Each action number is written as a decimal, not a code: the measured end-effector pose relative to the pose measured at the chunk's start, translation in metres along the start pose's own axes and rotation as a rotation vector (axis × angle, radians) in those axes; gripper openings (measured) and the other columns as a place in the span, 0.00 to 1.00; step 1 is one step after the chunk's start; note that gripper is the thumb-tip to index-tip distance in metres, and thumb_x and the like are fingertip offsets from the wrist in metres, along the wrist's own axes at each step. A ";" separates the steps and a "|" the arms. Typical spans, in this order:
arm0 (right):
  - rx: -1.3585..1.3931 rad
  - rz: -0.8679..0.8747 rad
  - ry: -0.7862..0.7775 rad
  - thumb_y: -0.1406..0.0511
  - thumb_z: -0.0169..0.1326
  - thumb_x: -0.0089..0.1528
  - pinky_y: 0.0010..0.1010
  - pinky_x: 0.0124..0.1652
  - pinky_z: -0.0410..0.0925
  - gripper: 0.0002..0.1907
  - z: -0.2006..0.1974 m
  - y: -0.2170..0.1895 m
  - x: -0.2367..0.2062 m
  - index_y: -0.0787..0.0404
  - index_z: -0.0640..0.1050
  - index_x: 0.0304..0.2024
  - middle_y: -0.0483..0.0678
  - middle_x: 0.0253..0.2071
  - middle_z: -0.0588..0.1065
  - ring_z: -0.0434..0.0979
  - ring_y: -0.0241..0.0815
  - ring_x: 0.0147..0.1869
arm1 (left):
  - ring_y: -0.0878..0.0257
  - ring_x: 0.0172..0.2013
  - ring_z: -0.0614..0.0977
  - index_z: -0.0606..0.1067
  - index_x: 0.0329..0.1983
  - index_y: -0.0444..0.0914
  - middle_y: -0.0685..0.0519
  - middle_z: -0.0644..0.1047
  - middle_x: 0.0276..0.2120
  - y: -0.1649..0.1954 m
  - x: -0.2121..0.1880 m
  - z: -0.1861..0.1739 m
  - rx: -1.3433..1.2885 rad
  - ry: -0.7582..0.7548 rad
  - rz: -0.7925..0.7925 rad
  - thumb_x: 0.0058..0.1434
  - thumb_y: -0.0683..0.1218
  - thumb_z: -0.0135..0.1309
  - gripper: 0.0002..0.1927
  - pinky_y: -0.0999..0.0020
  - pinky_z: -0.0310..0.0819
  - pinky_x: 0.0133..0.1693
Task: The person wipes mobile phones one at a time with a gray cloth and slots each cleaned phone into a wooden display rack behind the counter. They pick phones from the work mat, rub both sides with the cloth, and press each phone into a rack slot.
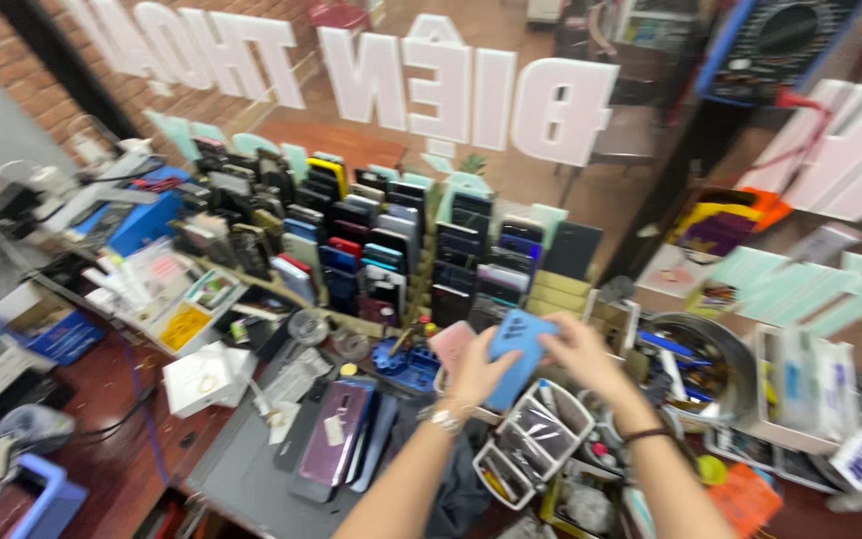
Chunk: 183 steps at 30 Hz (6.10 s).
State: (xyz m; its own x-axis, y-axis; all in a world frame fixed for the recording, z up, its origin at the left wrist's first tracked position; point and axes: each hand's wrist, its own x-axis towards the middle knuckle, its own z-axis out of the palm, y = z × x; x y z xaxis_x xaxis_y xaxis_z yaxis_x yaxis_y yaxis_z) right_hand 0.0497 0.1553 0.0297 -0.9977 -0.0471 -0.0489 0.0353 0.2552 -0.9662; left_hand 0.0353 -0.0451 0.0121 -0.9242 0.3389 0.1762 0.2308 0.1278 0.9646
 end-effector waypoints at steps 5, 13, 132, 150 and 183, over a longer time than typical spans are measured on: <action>-0.188 -0.070 0.340 0.67 0.53 0.66 0.29 0.36 0.73 0.11 -0.049 -0.010 0.015 0.64 0.75 0.51 0.48 0.36 0.81 0.83 0.38 0.37 | 0.45 0.56 0.73 0.68 0.64 0.36 0.42 0.74 0.54 0.015 0.034 0.025 0.256 0.177 0.049 0.56 0.48 0.63 0.33 0.53 0.64 0.59; -0.423 -0.225 0.565 0.67 0.53 0.67 0.32 0.37 0.72 0.10 -0.091 -0.038 0.058 0.64 0.74 0.50 0.54 0.35 0.80 0.84 0.41 0.38 | 0.49 0.53 0.81 0.70 0.63 0.35 0.42 0.79 0.54 0.011 0.087 0.055 0.115 0.035 -0.065 0.62 0.47 0.55 0.26 0.59 0.75 0.55; -0.484 -0.426 0.208 0.58 0.51 0.66 0.52 0.67 0.49 0.25 0.210 -0.060 -0.059 0.52 0.72 0.67 0.57 0.76 0.56 0.49 0.69 0.77 | 0.59 0.50 0.84 0.72 0.63 0.42 0.52 0.82 0.52 -0.016 -0.074 -0.098 -1.242 0.139 -0.496 0.64 0.68 0.39 0.35 0.61 0.77 0.53; 0.564 0.259 0.061 0.59 0.61 0.60 0.28 0.59 0.66 0.37 0.179 -0.049 -0.051 0.50 0.66 0.71 0.40 0.65 0.73 0.72 0.32 0.65 | 0.46 0.42 0.78 0.76 0.41 0.30 0.39 0.78 0.40 -0.005 -0.047 -0.092 0.321 0.537 -0.294 0.68 0.60 0.52 0.26 0.57 0.72 0.47; 0.211 0.105 -0.245 0.59 0.57 0.64 0.29 0.48 0.71 0.30 0.050 -0.026 -0.028 0.58 0.68 0.66 0.42 0.57 0.73 0.74 0.33 0.55 | 0.63 0.19 0.72 0.72 0.53 0.33 0.46 0.78 0.33 0.002 -0.057 -0.060 -1.202 -0.637 -0.623 0.69 0.70 0.47 0.35 0.75 0.60 0.18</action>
State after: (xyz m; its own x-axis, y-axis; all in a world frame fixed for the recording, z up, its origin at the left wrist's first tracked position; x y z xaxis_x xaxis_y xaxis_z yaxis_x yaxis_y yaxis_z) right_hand 0.0793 0.1015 0.0431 -0.9453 -0.2687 -0.1852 0.1734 0.0670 -0.9826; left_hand 0.0699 -0.1200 0.0153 -0.4200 0.8994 -0.1208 -0.8143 -0.3148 0.4876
